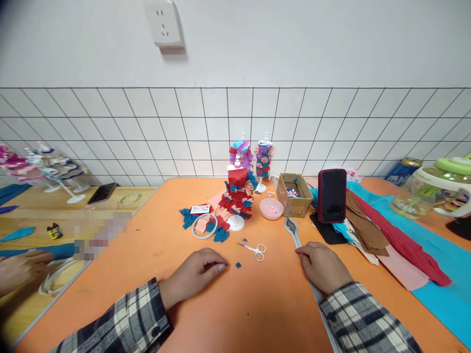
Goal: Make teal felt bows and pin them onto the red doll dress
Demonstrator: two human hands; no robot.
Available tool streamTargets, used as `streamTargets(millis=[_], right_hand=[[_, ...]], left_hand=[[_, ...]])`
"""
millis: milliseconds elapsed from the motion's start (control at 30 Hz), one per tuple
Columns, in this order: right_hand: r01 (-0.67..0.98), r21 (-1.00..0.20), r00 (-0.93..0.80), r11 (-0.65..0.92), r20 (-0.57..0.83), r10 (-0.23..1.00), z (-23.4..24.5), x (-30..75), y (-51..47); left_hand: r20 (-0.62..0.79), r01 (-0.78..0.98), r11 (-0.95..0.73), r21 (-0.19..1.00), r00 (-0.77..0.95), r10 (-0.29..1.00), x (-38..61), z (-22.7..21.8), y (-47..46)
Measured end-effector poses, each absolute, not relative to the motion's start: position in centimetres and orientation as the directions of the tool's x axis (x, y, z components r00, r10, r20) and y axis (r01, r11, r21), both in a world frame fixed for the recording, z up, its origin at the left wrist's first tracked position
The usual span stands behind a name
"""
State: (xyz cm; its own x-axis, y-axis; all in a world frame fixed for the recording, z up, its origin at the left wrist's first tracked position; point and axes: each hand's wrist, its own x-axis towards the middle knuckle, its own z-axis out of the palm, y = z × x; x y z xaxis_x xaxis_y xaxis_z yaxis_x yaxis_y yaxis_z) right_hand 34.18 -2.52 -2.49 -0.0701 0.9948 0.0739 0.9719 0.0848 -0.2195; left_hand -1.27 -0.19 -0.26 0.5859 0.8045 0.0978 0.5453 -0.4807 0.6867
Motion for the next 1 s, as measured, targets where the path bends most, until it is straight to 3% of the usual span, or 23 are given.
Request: streamTargets(millis=[167, 333, 567, 767, 1000], right_hand=[[0.925, -0.379, -0.044, -0.008, -0.129, 0.991, -1.6, 35.6, -0.7], [0.861, -0.508, -0.175, -0.018, -0.331, 0.927, -0.8, 36.8, 1.6], [0.917, -0.399, -0.133, 0.017, -0.265, 0.955, -0.7, 36.3, 1.7], [0.869, -0.477, -0.217, 0.131, -0.130, 0.967, -2.2, 37.6, 1.1], [0.854, -0.516, -0.231, 0.070, -0.257, 0.938, -3.3, 38.1, 0.7]], left_hand=[[0.100, 0.551, -0.484, 0.680, 0.584, 0.805, -1.3, -0.4, -0.2], [0.096, 0.551, -0.486, 0.679, 0.589, 0.802, -1.4, -0.4, 0.0], [0.087, 0.552, -0.492, 0.673, 0.602, 0.794, -1.6, -0.6, 0.2], [0.087, 0.543, -0.494, 0.679, 0.609, 0.788, -1.6, -0.9, 0.3], [0.088, 0.541, -0.497, 0.678, 0.612, 0.786, -1.6, -0.9, 0.4]])
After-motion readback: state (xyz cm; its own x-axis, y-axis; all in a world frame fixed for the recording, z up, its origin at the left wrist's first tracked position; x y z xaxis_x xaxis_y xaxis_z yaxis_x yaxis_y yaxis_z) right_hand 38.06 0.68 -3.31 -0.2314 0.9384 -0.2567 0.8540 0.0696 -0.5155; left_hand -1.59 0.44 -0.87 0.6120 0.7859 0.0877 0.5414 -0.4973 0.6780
